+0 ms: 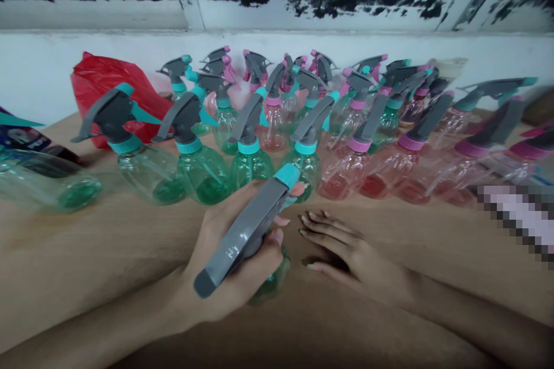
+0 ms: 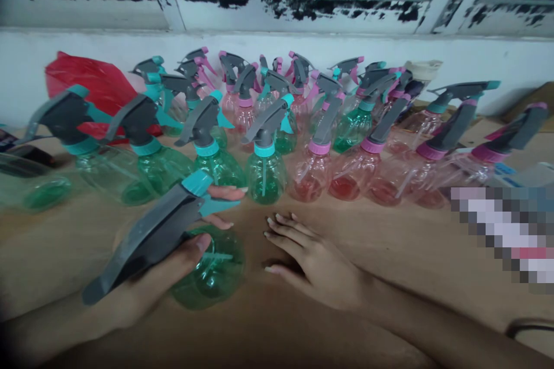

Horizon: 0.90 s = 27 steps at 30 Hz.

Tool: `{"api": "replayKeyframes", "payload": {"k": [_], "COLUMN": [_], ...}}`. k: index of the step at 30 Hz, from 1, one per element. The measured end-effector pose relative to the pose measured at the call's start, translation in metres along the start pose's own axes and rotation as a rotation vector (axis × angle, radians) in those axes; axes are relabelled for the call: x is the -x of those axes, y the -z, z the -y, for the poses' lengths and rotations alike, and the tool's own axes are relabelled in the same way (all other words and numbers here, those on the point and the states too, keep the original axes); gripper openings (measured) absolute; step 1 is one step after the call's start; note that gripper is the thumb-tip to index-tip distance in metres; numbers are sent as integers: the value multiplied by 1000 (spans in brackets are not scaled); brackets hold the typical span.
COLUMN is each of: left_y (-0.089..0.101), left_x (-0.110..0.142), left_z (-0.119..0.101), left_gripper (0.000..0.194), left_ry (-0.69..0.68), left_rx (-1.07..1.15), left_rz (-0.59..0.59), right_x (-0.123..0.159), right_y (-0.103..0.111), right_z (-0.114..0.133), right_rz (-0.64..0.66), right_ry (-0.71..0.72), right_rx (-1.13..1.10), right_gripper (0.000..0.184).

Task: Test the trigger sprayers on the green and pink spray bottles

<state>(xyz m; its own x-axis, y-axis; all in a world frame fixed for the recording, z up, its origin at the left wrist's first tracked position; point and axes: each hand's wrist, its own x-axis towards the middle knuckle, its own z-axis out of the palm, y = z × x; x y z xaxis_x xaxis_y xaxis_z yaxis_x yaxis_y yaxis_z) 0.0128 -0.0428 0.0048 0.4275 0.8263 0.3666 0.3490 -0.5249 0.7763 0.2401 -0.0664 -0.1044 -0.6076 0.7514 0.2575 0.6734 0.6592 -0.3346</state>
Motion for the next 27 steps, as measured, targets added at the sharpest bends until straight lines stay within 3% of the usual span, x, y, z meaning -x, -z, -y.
{"api": "replayKeyframes", "payload": {"k": [9,19,27], "left_y": [4,5,1], "left_x": [-3,-4,-8], "left_z": [3,6,5], "left_gripper": [28,11,27], "left_ry": [-54,-40,-102], "left_rx": [57,32,-61], "left_rz": [25,48,28], "right_x": [0,-1,-1], "right_y": [1,1,1], "right_z": [1,2,2], "right_rz": [6,-31,-5], "right_ry": [-10,-10,-17], "right_rx": [21,-39,-38], "right_gripper": [49,49,50]}}
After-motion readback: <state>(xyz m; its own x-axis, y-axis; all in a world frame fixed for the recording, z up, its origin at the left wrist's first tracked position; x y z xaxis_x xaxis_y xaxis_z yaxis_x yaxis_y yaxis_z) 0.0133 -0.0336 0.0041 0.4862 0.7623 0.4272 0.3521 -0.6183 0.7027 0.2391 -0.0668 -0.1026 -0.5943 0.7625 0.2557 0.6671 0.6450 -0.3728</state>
